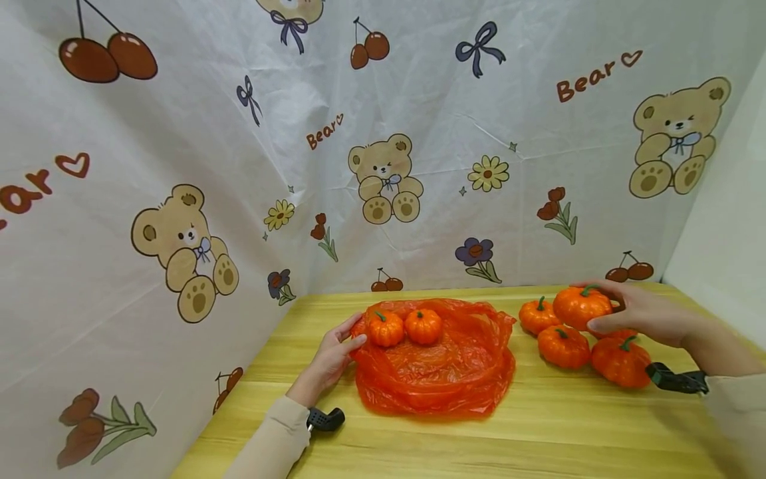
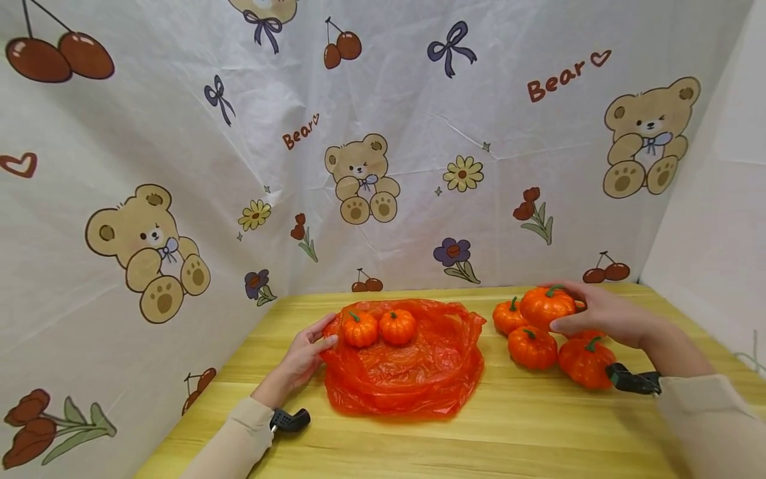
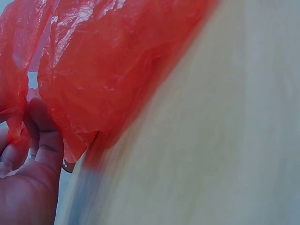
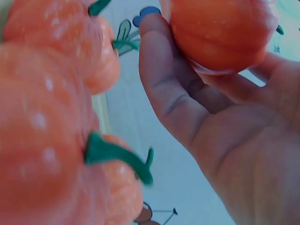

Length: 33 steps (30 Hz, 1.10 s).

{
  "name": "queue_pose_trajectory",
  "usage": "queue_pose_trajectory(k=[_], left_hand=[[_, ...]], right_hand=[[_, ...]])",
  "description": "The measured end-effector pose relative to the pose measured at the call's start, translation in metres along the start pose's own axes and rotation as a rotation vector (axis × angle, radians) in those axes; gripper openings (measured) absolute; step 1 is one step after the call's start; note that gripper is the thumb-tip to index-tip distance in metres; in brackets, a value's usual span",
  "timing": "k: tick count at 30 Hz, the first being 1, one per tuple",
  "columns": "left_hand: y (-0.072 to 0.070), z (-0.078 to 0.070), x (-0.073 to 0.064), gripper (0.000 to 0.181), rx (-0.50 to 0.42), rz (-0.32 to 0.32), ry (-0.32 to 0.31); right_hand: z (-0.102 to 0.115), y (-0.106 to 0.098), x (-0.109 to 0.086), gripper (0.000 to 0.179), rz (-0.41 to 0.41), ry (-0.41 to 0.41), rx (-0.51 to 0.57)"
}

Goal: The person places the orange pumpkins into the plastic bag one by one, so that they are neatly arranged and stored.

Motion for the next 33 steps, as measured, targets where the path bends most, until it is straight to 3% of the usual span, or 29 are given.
queue_pose_trajectory(k=[5,16,22,33], left_hand=[[-0.001,0.000,0.001,0.069,0.006,-0.002,-0.001],[-0.001,0.000,0.000,0.069,0.036,-0.004,0.002],[-0.001,-0.001,0.001,0.068,0.029,-0.006,0.000],[0.000,0.000,0.001,0.067,0.023,-0.005,0.000]], right_hand=[[0.005,0.009,0.012,0.066,0.007,0.034,0.066],[0.016,0.028,0.035,0.082,-0.015,0.140,0.009],[0.027,0.040,0.047,0.089,-0.054,0.150,-0.020],[0.043,0.063,0.069,0.081,-0.105,0.125,0.041]])
Point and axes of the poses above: each hand's wrist, its own x-axis towards the middle knuckle, its own y-axis out of the palm, z = x × y, the point moved 5 cm from there along x, towards the middle knuckle, and after that the axes turned 14 degrees about -y, right-handed, at the moved point
